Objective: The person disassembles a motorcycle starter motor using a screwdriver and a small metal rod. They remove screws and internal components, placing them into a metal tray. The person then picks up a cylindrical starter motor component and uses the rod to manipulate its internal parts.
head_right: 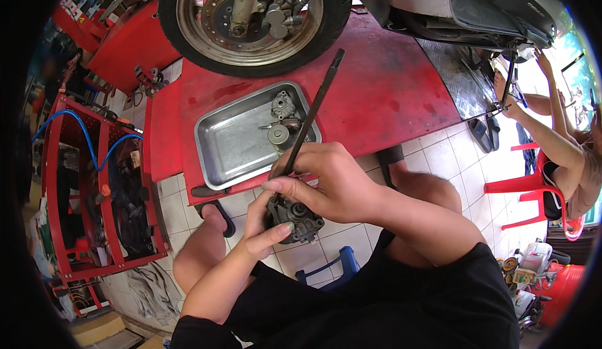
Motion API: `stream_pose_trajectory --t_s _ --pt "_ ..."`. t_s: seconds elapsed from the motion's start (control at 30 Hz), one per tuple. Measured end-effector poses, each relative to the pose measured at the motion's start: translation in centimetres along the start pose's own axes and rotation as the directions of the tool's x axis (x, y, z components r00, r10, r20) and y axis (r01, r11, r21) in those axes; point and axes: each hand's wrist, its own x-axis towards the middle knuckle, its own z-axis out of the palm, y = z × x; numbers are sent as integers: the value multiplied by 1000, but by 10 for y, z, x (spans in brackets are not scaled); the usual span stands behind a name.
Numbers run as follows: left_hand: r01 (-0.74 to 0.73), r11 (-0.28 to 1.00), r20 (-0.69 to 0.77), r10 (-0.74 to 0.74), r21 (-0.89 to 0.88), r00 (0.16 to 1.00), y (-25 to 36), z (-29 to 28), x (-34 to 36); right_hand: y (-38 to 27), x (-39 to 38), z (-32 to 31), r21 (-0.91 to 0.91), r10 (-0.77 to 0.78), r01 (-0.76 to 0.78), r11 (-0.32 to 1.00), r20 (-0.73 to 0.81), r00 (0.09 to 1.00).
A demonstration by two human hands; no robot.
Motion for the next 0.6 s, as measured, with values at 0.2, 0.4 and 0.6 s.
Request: stream_pose_trajectory --t_s 0.2,0.4,0.6 --pt "-1 1000 -35 2 14 999 3 2 -1 0 1 -3 -83 -137 133 988 -46 989" --pt "-223 973 -64 219 -54 974 5 -1 -1 -2 5 -3 88 -128 146 985 -179 975" --pt "-137 988 -124 146 73 982 7 -5 1 2 5 -4 17 -187 192 981 -157 970"
